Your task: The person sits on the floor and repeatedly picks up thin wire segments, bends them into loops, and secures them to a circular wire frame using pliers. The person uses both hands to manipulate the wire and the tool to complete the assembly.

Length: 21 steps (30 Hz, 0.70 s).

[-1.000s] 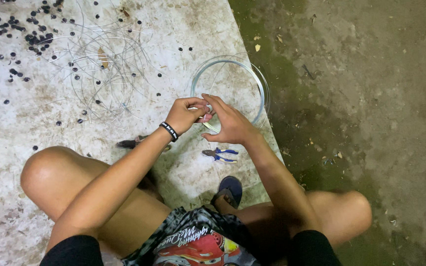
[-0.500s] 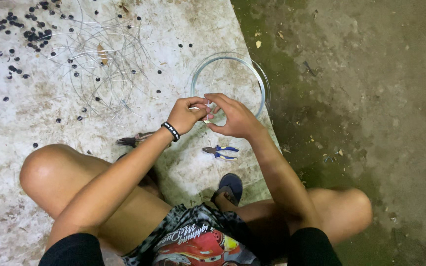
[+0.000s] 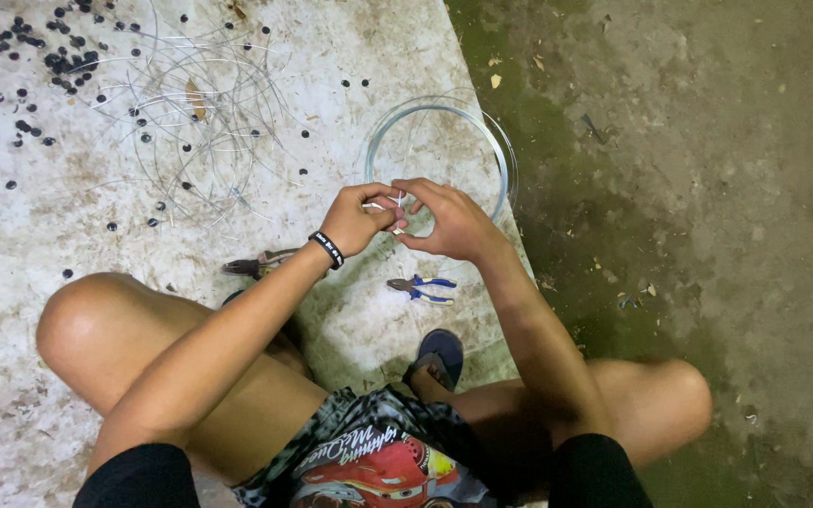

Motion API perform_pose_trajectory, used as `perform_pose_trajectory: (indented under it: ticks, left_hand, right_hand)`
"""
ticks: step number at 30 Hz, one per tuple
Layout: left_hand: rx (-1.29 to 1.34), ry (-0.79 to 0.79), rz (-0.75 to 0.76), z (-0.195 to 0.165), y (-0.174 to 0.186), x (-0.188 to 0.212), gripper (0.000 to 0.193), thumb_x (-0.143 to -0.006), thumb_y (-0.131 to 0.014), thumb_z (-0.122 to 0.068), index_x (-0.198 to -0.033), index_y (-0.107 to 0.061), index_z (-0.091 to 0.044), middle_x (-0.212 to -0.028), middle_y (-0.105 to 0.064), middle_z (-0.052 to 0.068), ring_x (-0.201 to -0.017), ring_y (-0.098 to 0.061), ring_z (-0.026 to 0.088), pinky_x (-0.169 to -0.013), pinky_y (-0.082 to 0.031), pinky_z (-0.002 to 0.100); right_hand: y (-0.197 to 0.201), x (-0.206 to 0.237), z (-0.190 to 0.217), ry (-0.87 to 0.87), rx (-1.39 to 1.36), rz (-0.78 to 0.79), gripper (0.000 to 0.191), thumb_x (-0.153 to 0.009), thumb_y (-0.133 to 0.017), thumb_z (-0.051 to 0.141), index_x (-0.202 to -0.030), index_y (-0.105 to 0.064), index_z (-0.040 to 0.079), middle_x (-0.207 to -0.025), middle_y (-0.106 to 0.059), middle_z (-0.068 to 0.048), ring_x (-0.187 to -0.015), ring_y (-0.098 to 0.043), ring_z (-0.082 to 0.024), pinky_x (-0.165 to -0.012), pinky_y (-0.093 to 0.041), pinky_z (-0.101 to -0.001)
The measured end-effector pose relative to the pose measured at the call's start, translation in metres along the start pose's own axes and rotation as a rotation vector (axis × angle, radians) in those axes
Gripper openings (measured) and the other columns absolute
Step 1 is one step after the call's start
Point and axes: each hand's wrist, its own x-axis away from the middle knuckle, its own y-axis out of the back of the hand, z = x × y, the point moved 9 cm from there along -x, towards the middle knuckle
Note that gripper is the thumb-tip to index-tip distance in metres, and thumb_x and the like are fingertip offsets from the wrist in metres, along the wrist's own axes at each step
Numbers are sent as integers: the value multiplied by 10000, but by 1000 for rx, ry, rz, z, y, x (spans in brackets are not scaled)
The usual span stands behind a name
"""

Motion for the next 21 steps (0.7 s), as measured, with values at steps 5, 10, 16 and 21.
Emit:
perform_pose_trajectory:
  ticks: [5, 10, 16, 21]
  left_hand:
    - [-16, -18, 11, -2, -1, 1, 285, -931, -645, 49, -1215, -651, 68, -1021, -722, 161, -916, -775, 221, -802, -632, 279]
    - [46, 0, 32, -2, -3, 2, 330, -930, -637, 45, -1260, -626, 56, -1021, -711, 139, -922, -776, 212, -815, -640, 280]
    - [-79, -21, 42, -3, -3, 1, 418, -899, -708, 32, -1312, -639, 32, -1005, -745, 107, -934, -748, 161, -834, -604, 270]
    - [-49, 31, 46, 3, 0, 0, 434, -883, -733, 20, -1311, -659, 20, -1000, -751, 96, -918, -754, 152, -836, -609, 270]
  right_hand:
    - [-1, 0, -3, -33, -1, -4, 675, -749, -838, 158, -1375, -594, 91, -1191, -703, -80, -899, -705, -216, -869, -570, -368]
    - [-1, 0, -3, 0, 28, -29, 659, -747, -835, 148, -1361, -601, 96, -1178, -710, -77, -897, -705, -216, -876, -563, -377]
    - [1, 1, -8, -14, 44, -49, 644, -751, -853, 178, -1343, -611, 106, -1186, -710, -70, -893, -702, -216, -890, -553, -378]
    - [-1, -1, -13, -13, 66, -22, 674, -756, -897, 287, -1343, -620, 105, -1210, -718, -66, -891, -697, -227, -886, -538, -387]
